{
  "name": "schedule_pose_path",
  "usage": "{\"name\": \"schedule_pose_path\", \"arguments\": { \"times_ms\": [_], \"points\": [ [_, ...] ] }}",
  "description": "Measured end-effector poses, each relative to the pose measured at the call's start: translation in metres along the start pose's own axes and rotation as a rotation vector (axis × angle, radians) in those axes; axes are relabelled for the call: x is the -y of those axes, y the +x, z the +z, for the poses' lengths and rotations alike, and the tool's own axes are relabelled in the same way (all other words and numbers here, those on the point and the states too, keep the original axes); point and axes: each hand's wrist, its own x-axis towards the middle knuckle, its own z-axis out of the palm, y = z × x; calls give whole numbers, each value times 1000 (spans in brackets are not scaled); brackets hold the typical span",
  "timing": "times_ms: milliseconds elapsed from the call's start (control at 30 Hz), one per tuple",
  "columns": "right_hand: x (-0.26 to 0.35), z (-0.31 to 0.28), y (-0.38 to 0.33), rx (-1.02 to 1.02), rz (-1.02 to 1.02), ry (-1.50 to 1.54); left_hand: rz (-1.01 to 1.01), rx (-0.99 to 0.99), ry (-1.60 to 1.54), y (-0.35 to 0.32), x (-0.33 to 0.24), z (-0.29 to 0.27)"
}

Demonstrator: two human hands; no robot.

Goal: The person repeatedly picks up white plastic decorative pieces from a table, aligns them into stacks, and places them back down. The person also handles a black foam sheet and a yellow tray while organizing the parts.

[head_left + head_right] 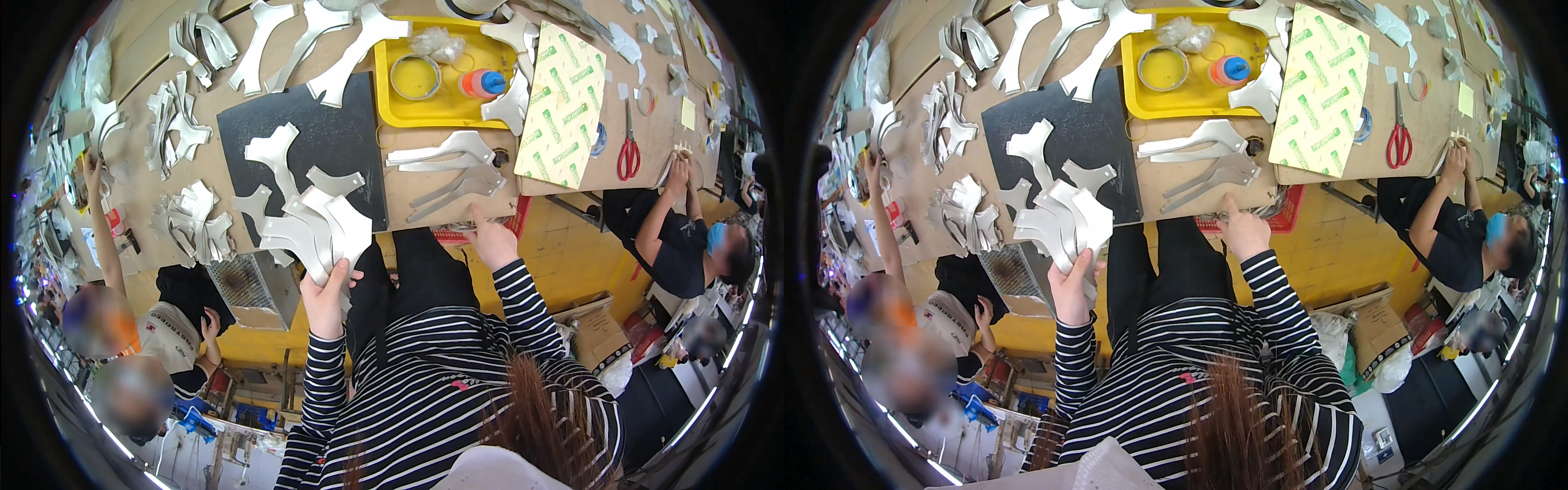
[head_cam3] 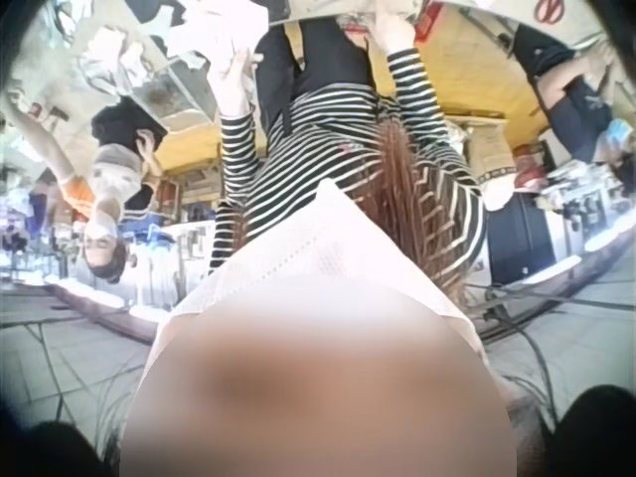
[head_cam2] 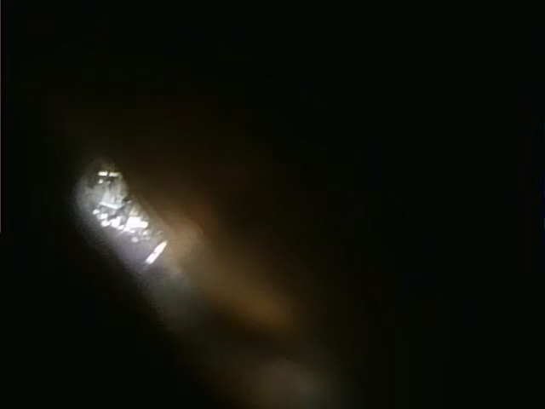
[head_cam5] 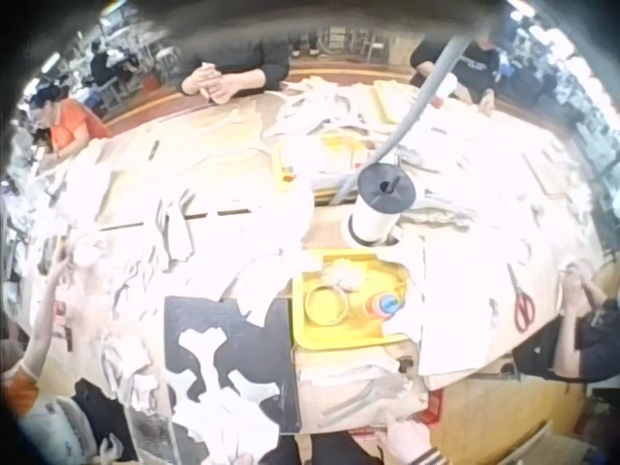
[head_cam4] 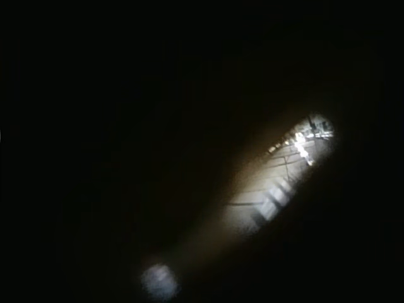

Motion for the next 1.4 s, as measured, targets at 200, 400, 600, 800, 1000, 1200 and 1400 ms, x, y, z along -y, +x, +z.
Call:
{"name": "schedule_pose_path", "arguments": {
  "times_ms": [200,400,600,800,1000,1200,1400],
  "points": [
    [5,33,10,368,124,-92,21,-40,-26,-8,9,1],
    [21,50,15,323,162,-127,102,-248,-114,-18,23,-6],
    [32,46,16,277,157,-203,83,-318,-214,-19,29,-16],
    [32,7,28,7,-75,-114,77,-325,-206,-21,30,-22],
    [35,-40,46,-406,-134,450,93,-300,-209,-21,30,-23],
    [20,-47,81,-832,-102,81,92,-245,-181,-21,28,-22],
    [15,-42,81,-1038,-312,71,113,-133,-90,-21,24,-18]
  ]
}}
